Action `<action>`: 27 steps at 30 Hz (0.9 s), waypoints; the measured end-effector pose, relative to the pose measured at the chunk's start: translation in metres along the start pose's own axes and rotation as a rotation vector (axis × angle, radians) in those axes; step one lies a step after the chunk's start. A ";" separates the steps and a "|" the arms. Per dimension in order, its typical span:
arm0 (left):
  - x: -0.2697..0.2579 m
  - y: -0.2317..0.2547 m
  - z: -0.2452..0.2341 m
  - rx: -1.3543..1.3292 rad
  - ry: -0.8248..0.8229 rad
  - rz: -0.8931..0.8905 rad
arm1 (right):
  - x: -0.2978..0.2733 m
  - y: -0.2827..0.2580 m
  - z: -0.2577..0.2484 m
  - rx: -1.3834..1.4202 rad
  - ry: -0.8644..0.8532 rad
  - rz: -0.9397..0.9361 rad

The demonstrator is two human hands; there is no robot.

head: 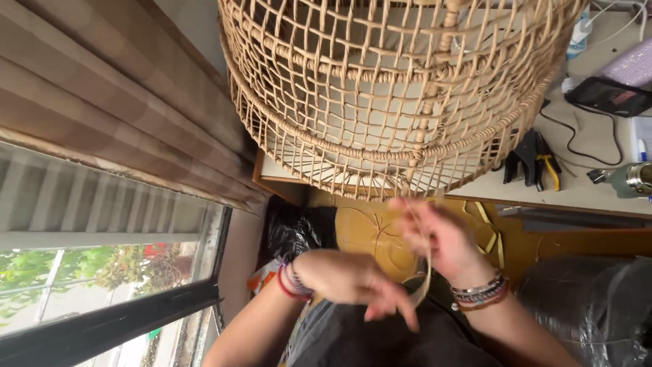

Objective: Weaving thin rattan strips into a large wicker frame to construct or repair a piece of furniture.

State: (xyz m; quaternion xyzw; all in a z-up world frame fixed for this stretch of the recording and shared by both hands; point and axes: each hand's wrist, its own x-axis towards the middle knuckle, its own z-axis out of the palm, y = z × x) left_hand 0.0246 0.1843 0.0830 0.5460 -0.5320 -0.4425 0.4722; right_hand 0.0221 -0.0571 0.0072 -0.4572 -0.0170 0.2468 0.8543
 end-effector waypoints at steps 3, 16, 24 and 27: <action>0.017 -0.017 -0.015 -0.372 0.574 -0.622 | -0.007 -0.012 0.003 -0.119 -0.015 -0.178; -0.010 -0.037 -0.009 -0.288 0.150 -0.080 | 0.010 0.010 -0.007 0.093 -0.251 -0.089; 0.041 -0.087 -0.008 -0.689 1.073 -0.077 | -0.025 0.023 -0.003 -1.440 -0.049 -0.149; 0.046 -0.077 -0.009 -0.695 1.111 -0.041 | -0.022 0.043 -0.048 -1.568 0.558 -0.619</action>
